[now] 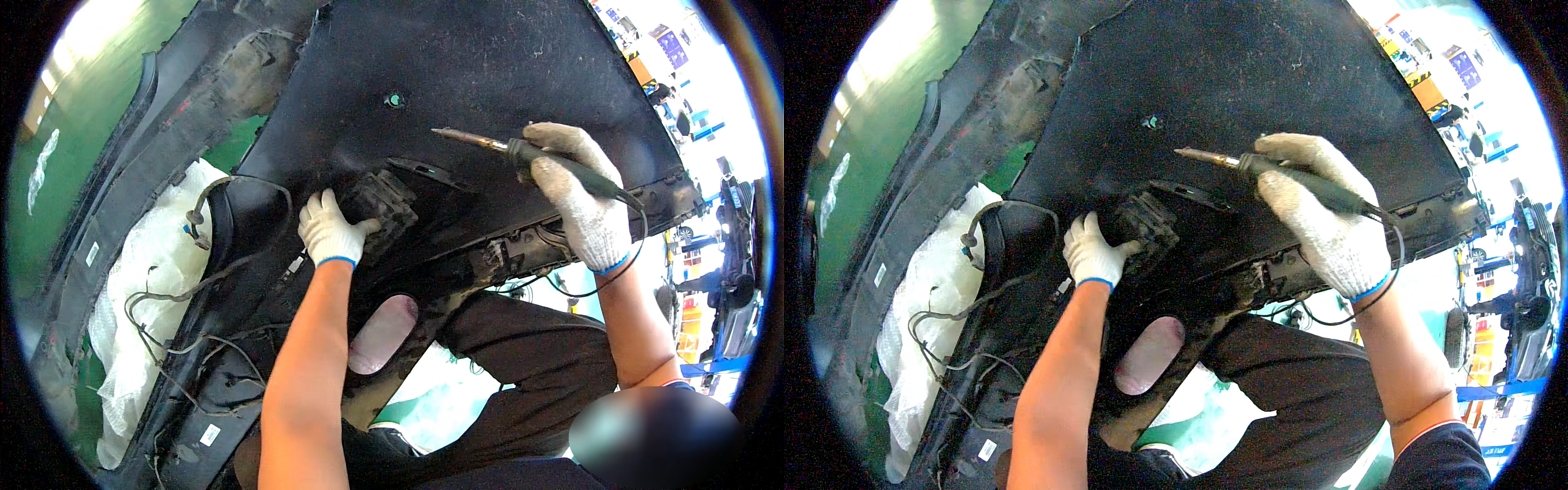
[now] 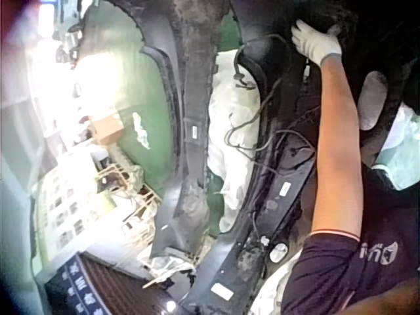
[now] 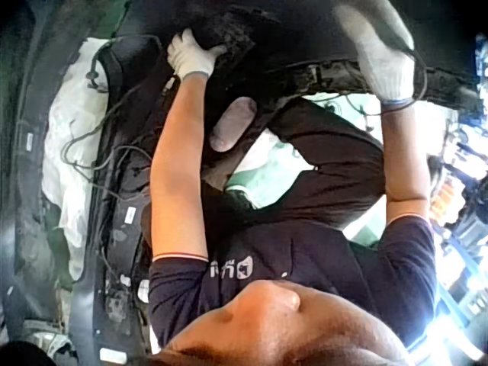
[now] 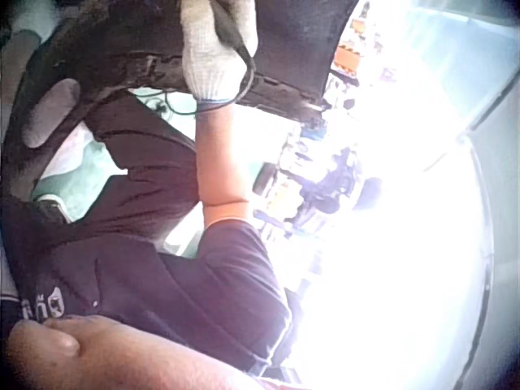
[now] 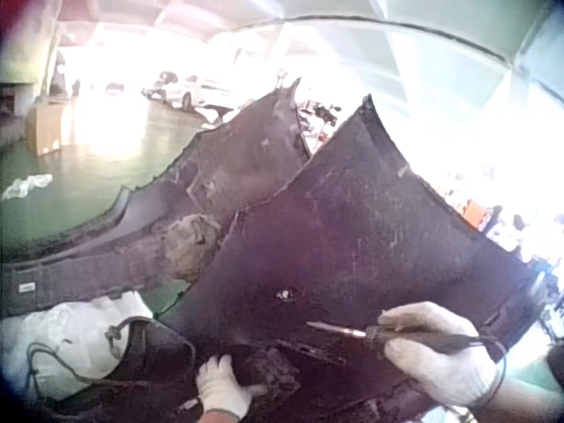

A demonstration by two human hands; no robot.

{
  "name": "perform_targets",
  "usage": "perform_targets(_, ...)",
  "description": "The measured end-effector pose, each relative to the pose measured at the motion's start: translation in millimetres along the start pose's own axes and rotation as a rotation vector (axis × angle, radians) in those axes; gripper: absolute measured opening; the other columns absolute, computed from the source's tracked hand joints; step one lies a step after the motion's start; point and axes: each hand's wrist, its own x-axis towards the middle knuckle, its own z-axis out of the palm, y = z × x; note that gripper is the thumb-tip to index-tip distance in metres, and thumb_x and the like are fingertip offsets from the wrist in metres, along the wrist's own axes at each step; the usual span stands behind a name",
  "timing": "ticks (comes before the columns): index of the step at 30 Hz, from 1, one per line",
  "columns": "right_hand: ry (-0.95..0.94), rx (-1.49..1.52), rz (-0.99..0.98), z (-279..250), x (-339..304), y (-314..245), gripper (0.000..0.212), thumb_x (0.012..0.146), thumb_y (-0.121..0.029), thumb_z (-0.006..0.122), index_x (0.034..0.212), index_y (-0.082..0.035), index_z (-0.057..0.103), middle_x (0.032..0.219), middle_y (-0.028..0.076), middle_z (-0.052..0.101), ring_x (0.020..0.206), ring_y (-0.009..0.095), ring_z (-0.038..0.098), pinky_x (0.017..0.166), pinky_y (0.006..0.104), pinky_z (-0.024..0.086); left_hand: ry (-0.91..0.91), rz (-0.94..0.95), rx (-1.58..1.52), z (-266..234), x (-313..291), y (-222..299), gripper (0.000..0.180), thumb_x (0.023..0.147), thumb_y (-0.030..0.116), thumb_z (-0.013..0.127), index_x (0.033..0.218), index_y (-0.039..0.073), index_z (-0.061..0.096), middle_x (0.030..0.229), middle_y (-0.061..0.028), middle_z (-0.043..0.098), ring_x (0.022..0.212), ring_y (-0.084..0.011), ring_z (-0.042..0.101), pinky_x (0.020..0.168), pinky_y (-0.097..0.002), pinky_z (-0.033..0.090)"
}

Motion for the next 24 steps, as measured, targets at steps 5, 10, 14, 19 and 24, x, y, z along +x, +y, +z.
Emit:
perform_targets(5,-0.055,-0.159,-0.024,2.9,11.0,7.7,0.036,0.100,-0.018,0.079,0.131,-0.002,0.074,0.120,0.009,0.080,0.112,0.016,0.072,0.101,0.0340,0.058,0.130,0.060,-0.162,11.1,-26.7,31.6,0.076,0.075,0.021,0.098,0.141,0.013,0.061,0.139,-0.0187,0.062,0.127,-0.0421,0.061,0.109,-0.0514,0.052)
perform_targets(10,-0.124,-0.107,-0.047,27.1,25.1,19.6,0.030,0.098,-0.018,0.080,0.124,-0.003,0.077,0.113,0.011,0.079,0.108,0.019,0.074,0.098,0.0357,0.058,0.153,0.081,-0.248,37.7,-35.3,29.3,0.066,0.087,0.006,0.084,0.148,0.015,0.062,0.132,-0.0228,0.065,0.116,-0.0437,0.067,0.098,-0.0528,0.059)
perform_targets(14,-0.260,-0.205,-0.102,44.7,28.2,32.0,0.036,0.100,-0.022,0.081,0.129,-0.003,0.076,0.114,0.014,0.079,0.107,0.024,0.075,0.099,0.0386,0.058,0.080,0.059,-0.213,34.8,-42.2,35.2,0.060,0.093,0.009,0.076,0.151,0.017,0.059,0.123,-0.0194,0.065,0.113,-0.0429,0.068,0.095,-0.0521,0.061)
perform_targets(19,-0.415,-0.184,0.061,65.6,16.0,41.5,0.034,0.107,-0.015,0.074,0.138,-0.002,0.071,0.117,0.013,0.081,0.105,0.015,0.072,0.097,0.0342,0.060,-0.091,-0.072,-0.196,33.8,-58.5,55.9,0.081,0.092,0.007,0.072,0.167,0.012,0.042,0.129,-0.0202,0.064,0.118,-0.0392,0.070,0.098,-0.0485,0.063)
perform_targets(24,-0.456,-0.353,-0.273,94.2,-12.1,60.4,0.026,0.103,-0.005,0.075,0.129,-0.006,0.070,0.105,0.019,0.078,0.090,0.027,0.079,0.084,0.0368,0.062,-0.055,0.000,-0.244,41.9,-59.5,48.9,0.074,0.098,0.018,0.070,0.167,0.010,0.045,0.122,-0.0193,0.068,0.113,-0.0389,0.073,0.095,-0.0506,0.063)
